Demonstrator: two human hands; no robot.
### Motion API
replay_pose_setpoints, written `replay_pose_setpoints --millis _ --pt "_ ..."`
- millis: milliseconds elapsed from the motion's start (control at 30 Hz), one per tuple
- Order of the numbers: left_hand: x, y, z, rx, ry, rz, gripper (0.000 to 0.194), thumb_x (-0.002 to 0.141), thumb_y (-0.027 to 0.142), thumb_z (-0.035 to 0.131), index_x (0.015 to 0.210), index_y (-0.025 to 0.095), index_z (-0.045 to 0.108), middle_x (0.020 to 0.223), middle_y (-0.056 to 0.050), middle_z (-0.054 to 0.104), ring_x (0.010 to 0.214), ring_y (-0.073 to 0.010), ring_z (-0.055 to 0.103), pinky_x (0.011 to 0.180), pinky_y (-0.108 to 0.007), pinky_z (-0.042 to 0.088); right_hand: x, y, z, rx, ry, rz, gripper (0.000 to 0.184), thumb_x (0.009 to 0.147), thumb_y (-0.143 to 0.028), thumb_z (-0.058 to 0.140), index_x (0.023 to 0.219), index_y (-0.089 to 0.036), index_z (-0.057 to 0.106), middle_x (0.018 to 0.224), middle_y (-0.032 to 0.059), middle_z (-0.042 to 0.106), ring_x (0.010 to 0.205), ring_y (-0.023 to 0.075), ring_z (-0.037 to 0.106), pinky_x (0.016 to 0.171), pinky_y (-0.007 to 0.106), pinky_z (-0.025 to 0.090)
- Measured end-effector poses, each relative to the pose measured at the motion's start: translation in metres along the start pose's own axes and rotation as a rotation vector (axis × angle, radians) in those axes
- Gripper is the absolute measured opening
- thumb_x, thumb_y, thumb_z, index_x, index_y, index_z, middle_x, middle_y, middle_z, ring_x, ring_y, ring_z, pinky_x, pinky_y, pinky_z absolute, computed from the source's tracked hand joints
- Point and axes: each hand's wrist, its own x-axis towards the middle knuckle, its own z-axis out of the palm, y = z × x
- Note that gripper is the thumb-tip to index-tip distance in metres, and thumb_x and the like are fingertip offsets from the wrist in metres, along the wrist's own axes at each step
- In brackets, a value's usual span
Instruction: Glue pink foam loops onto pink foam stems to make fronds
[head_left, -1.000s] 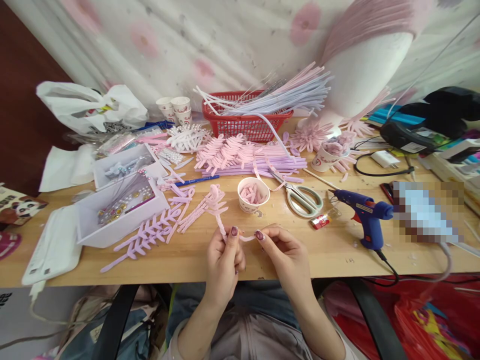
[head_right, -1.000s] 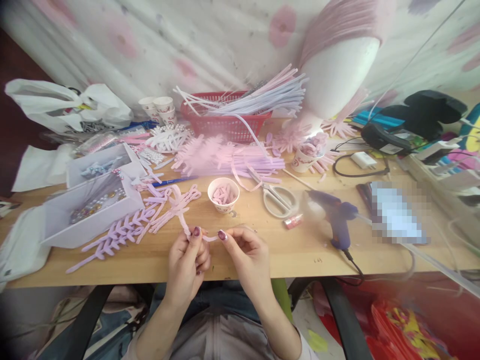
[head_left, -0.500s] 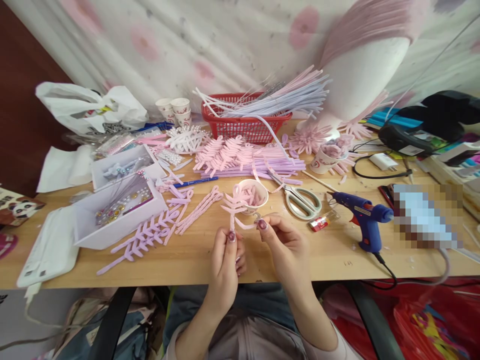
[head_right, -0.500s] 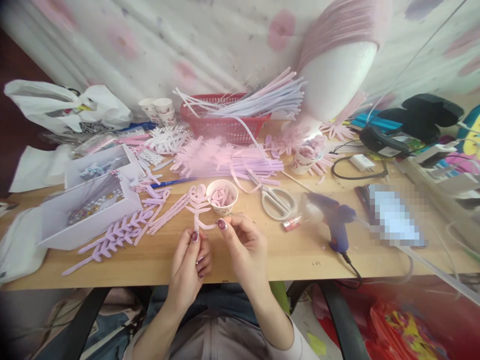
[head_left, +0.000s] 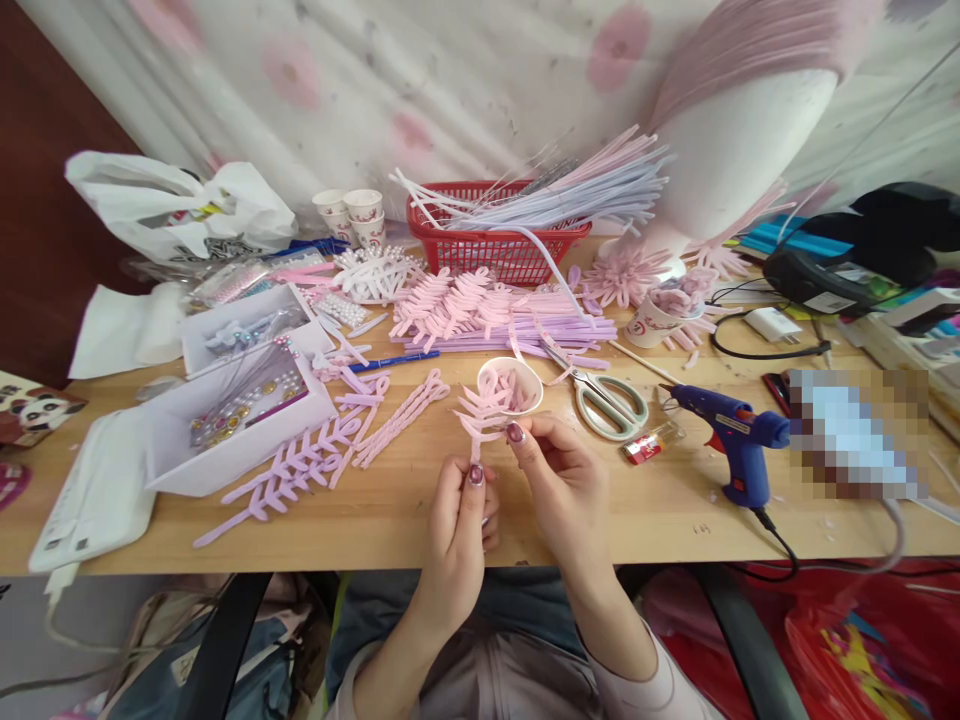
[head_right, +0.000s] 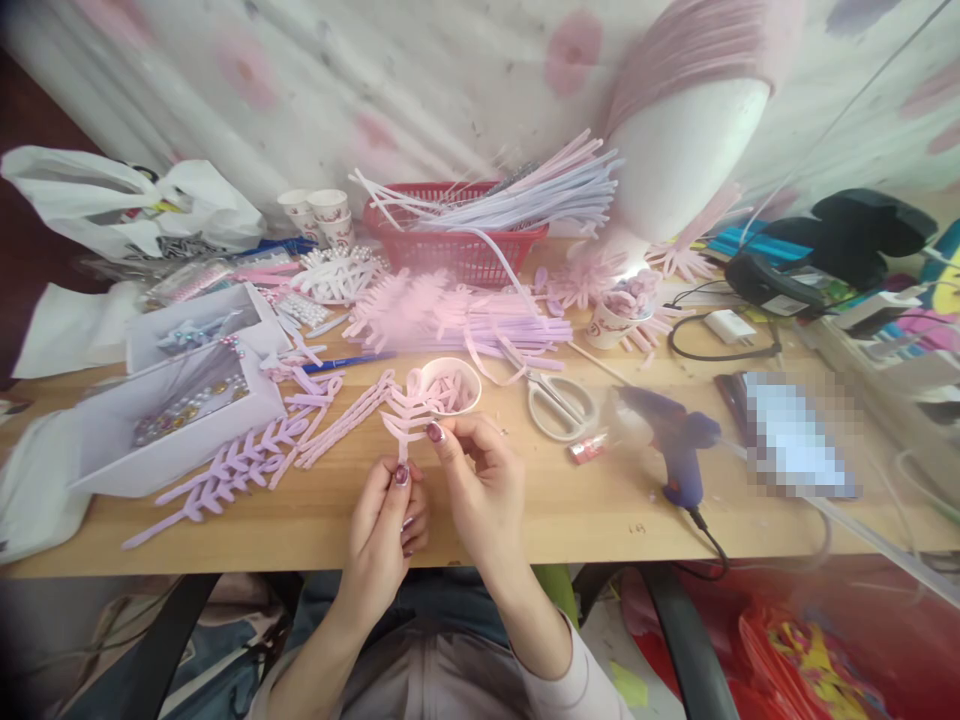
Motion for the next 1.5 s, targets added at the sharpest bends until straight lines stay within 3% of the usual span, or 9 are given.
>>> replay_pose_setpoints --millis 233,767,1267,1500 --pt "0.000 -0.001 -0.004 0.025 -0.046 0.013 0.039 0.091 0.060 0.055 0.086 0.021 0.048 0.060 0.010 0.031 0.046 -0.0052 0.024 0.042 -0.014 0.020 0.001 0.001 -0.001 -0.126 -0.007 -0.060 0.014 0.090 -0.029 0.065 0.079 -0.020 0.066 0.076 -0.0001 0.063 0.075 0.0155 0.057 0.070 0.029 0.043" --pt "0.000 -0.005 -0.007 0.060 -0.097 0.061 0.035 0.095 0.055 0.051 0.087 0.021 0.049 0.060 0.010 0.031 0.047 -0.0063 0.024 0.043 -0.017 0.022 0.008 -0.015 -0.011 -0.396 -0.057 -0.201 0.015 0.091 -0.022 0.065 0.076 -0.020 0.067 0.069 -0.0031 0.064 0.060 0.0107 0.052 0.058 0.023 0.040" --pt "0.001 -0.004 -0.010 -0.068 -0.135 0.032 0.033 0.095 0.052 0.054 0.085 0.021 0.051 0.058 0.011 0.028 0.045 -0.0051 0.018 0.041 -0.015 0.018 0.012 -0.017 -0.015 -0.454 -0.125 -0.194 0.016 0.091 -0.022 0.064 0.076 -0.019 0.068 0.069 -0.0021 0.065 0.060 0.0112 0.053 0.058 0.024 0.039" --pt "0.001 -0.004 -0.009 -0.080 -0.107 0.006 0.035 0.093 0.054 0.056 0.084 0.021 0.051 0.057 0.011 0.028 0.044 -0.0052 0.018 0.040 -0.015 0.017 0.011 -0.016 -0.016 -0.380 -0.099 -0.095 0.022 0.091 -0.034 0.064 0.074 -0.019 0.067 0.066 -0.0006 0.065 0.060 0.0134 0.054 0.058 0.027 0.042"
